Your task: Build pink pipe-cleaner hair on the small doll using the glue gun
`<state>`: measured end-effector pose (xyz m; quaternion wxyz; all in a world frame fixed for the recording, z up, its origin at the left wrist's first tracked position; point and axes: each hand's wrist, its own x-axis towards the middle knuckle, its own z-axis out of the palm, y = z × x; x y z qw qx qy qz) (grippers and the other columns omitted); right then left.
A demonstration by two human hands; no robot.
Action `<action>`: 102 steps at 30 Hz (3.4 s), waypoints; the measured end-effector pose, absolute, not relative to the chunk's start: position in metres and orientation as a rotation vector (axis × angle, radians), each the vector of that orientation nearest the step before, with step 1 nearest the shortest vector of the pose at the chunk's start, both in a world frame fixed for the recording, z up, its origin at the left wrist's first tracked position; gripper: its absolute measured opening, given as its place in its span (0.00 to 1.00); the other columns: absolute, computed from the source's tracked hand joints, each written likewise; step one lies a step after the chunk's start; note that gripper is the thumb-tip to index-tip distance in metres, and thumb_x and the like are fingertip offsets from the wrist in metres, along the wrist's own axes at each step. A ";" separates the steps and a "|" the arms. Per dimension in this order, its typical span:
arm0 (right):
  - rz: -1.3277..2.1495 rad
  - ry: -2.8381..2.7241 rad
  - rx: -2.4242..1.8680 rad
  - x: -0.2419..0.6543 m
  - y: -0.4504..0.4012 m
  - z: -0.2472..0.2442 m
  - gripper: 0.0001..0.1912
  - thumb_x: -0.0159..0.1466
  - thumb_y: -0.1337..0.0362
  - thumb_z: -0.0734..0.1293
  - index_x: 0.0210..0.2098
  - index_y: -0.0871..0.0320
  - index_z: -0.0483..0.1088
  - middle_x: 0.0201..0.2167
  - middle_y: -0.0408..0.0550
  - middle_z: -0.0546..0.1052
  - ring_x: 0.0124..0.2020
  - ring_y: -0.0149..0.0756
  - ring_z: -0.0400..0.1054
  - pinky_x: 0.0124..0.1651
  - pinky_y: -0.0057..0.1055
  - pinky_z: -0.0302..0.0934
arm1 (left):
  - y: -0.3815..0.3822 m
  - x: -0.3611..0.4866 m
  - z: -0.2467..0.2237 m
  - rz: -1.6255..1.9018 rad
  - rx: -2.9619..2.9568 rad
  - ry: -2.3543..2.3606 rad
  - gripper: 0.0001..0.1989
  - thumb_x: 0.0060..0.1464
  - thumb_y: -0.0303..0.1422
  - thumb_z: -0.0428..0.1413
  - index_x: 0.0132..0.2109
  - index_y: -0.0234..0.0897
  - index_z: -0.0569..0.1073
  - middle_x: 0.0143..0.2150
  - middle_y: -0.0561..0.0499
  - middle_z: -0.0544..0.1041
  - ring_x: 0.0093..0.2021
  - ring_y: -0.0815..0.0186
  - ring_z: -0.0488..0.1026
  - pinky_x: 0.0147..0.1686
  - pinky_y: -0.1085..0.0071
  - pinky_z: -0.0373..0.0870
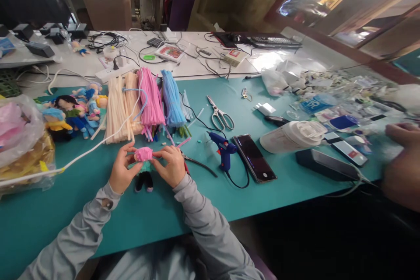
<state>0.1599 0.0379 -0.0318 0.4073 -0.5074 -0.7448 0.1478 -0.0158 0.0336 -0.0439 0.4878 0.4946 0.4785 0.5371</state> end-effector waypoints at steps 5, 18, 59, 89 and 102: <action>0.836 -1.598 -1.117 0.162 0.036 -0.022 0.09 0.61 0.58 0.69 0.32 0.58 0.75 0.29 0.47 0.77 0.32 0.36 0.69 0.37 0.33 0.62 | 0.034 -0.018 -0.039 1.300 1.096 1.038 0.29 0.43 0.29 0.65 0.53 0.41 0.66 0.42 0.49 0.74 0.40 0.63 0.77 0.36 0.70 0.73; 1.350 -1.117 -0.918 0.157 0.037 -0.014 0.19 0.48 0.52 0.78 0.23 0.58 0.70 0.22 0.41 0.72 0.26 0.30 0.65 0.33 0.30 0.62 | 0.022 -0.019 -0.034 1.351 1.345 0.836 0.27 0.48 0.34 0.66 0.55 0.40 0.68 0.45 0.44 0.80 0.45 0.58 0.80 0.41 0.65 0.77; 0.585 -1.682 -1.020 0.168 -0.016 0.038 0.05 0.66 0.68 0.66 0.35 0.54 0.74 0.30 0.46 0.77 0.34 0.35 0.73 0.48 0.38 0.69 | 0.011 -0.024 -0.022 1.414 1.869 0.815 0.22 0.51 0.26 0.61 0.55 0.38 0.71 0.47 0.42 0.82 0.47 0.57 0.79 0.47 0.61 0.76; 0.381 -1.814 -1.063 0.167 -0.011 0.036 0.05 0.66 0.63 0.66 0.36 0.54 0.75 0.29 0.46 0.74 0.33 0.35 0.68 0.40 0.36 0.60 | 0.009 -0.023 -0.026 1.463 1.734 0.723 0.22 0.52 0.26 0.61 0.54 0.37 0.69 0.47 0.40 0.81 0.47 0.57 0.80 0.44 0.63 0.78; 0.297 -1.830 -1.074 0.167 -0.013 0.041 0.07 0.67 0.65 0.65 0.33 0.54 0.73 0.29 0.45 0.73 0.34 0.36 0.68 0.44 0.38 0.61 | 0.015 -0.022 -0.024 1.503 1.911 0.717 0.24 0.50 0.27 0.61 0.54 0.42 0.69 0.46 0.44 0.79 0.47 0.58 0.78 0.42 0.61 0.78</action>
